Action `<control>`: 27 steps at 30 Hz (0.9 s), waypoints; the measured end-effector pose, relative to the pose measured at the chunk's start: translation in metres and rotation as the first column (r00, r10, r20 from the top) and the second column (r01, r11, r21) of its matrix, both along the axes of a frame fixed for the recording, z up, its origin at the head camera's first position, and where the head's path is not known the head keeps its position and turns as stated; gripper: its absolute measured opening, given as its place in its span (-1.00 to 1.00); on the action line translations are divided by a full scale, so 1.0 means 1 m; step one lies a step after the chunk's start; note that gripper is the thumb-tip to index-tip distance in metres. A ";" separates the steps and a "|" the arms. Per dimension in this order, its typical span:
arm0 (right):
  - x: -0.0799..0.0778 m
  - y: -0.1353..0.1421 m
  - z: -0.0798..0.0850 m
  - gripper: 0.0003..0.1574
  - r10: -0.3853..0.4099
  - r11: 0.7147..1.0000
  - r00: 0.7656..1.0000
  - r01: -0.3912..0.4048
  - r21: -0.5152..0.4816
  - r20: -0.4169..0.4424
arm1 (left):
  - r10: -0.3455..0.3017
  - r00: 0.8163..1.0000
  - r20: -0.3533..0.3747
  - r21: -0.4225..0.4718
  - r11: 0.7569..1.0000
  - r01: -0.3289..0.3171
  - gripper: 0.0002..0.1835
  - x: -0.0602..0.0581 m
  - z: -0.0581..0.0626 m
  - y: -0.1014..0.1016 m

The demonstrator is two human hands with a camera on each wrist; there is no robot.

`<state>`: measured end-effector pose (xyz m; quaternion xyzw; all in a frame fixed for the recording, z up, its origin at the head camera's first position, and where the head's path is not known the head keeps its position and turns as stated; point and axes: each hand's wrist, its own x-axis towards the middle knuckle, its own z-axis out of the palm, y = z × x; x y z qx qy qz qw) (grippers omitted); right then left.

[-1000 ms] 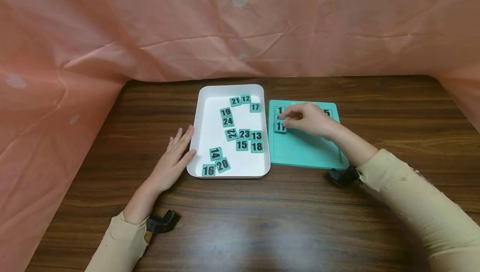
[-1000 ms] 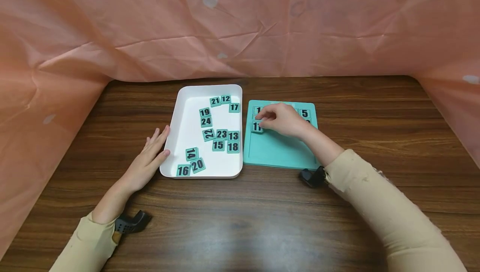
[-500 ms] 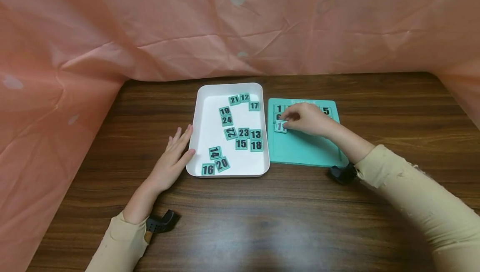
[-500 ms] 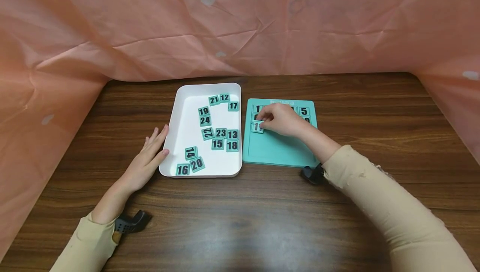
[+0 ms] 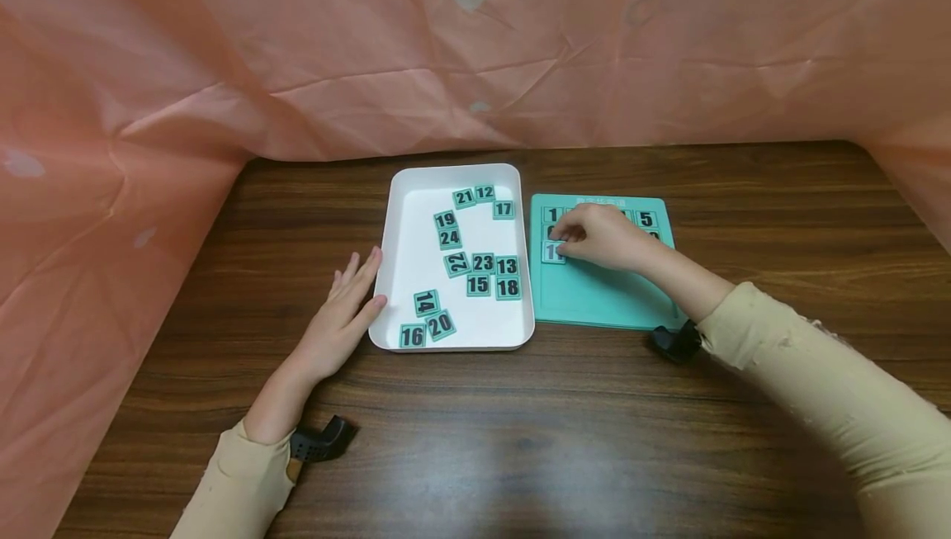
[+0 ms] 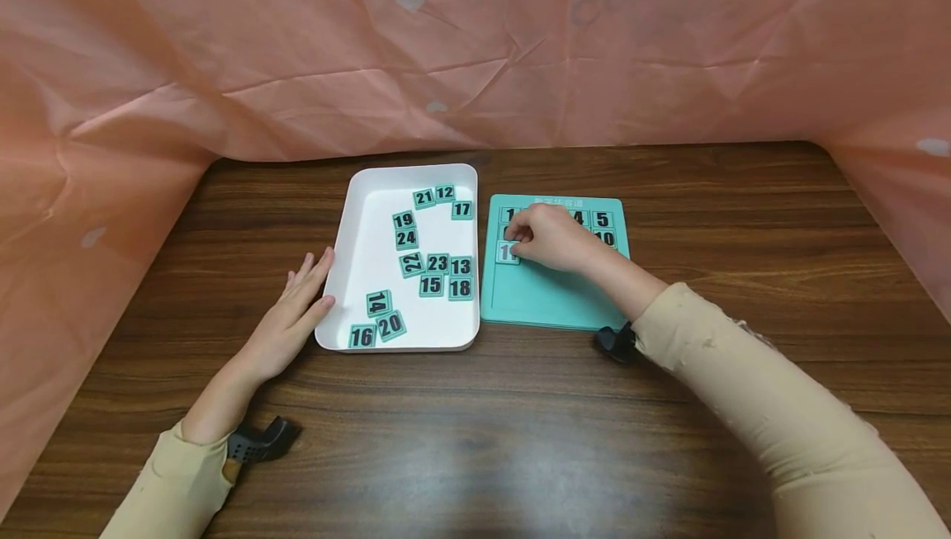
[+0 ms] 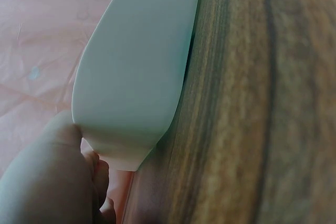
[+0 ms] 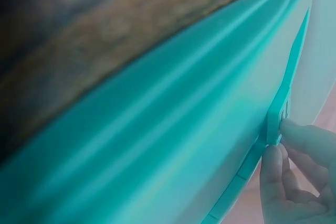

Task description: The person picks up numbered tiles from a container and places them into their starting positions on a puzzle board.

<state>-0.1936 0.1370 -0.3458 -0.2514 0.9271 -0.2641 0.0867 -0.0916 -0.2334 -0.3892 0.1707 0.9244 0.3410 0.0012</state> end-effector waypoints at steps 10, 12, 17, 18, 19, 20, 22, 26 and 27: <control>0.002 -0.003 0.003 -0.86 -0.009 1.000 1.000 0.009 0.010 0.000 | 0.005 1.000 0.003 -0.002 1.000 -0.005 -0.37 0.000 -0.001 0.000; 0.002 -0.003 0.003 -0.87 -0.002 1.000 1.000 0.002 0.007 -0.002 | 0.008 1.000 0.004 -0.001 1.000 -0.008 -0.37 0.000 -0.001 0.000; 0.001 -0.002 0.002 -0.88 0.016 1.000 1.000 -0.016 0.006 -0.009 | 0.011 1.000 0.004 -0.001 1.000 -0.011 -0.37 0.000 -0.001 0.000; 0.001 -0.002 0.002 -0.88 0.015 1.000 1.000 -0.015 0.008 -0.010 | 0.011 1.000 0.003 0.000 1.000 -0.011 -0.37 0.000 -0.001 0.000; 0.001 -0.002 0.001 -0.88 0.017 1.000 1.000 -0.017 0.009 -0.010 | 0.011 1.000 0.003 0.000 1.000 -0.011 -0.37 0.000 -0.001 0.000; 0.000 -0.002 0.001 -0.88 0.015 1.000 1.000 -0.015 0.012 -0.010 | 0.011 1.000 0.003 0.000 1.000 -0.011 -0.37 0.000 -0.001 0.000; 0.000 -0.002 0.001 -0.88 0.014 1.000 1.000 -0.014 0.014 -0.009 | 0.009 1.000 0.003 0.002 1.000 -0.009 -0.37 0.000 -0.001 0.000; 0.001 -0.002 0.001 -0.88 0.009 1.000 1.000 -0.009 0.011 -0.006 | 0.004 1.000 0.003 0.006 1.000 -0.004 -0.37 0.000 -0.001 0.000; 0.001 -0.002 0.001 -0.88 0.008 1.000 1.000 -0.007 0.009 -0.006 | 0.003 1.000 0.003 0.006 1.000 -0.003 -0.37 -0.001 -0.001 0.000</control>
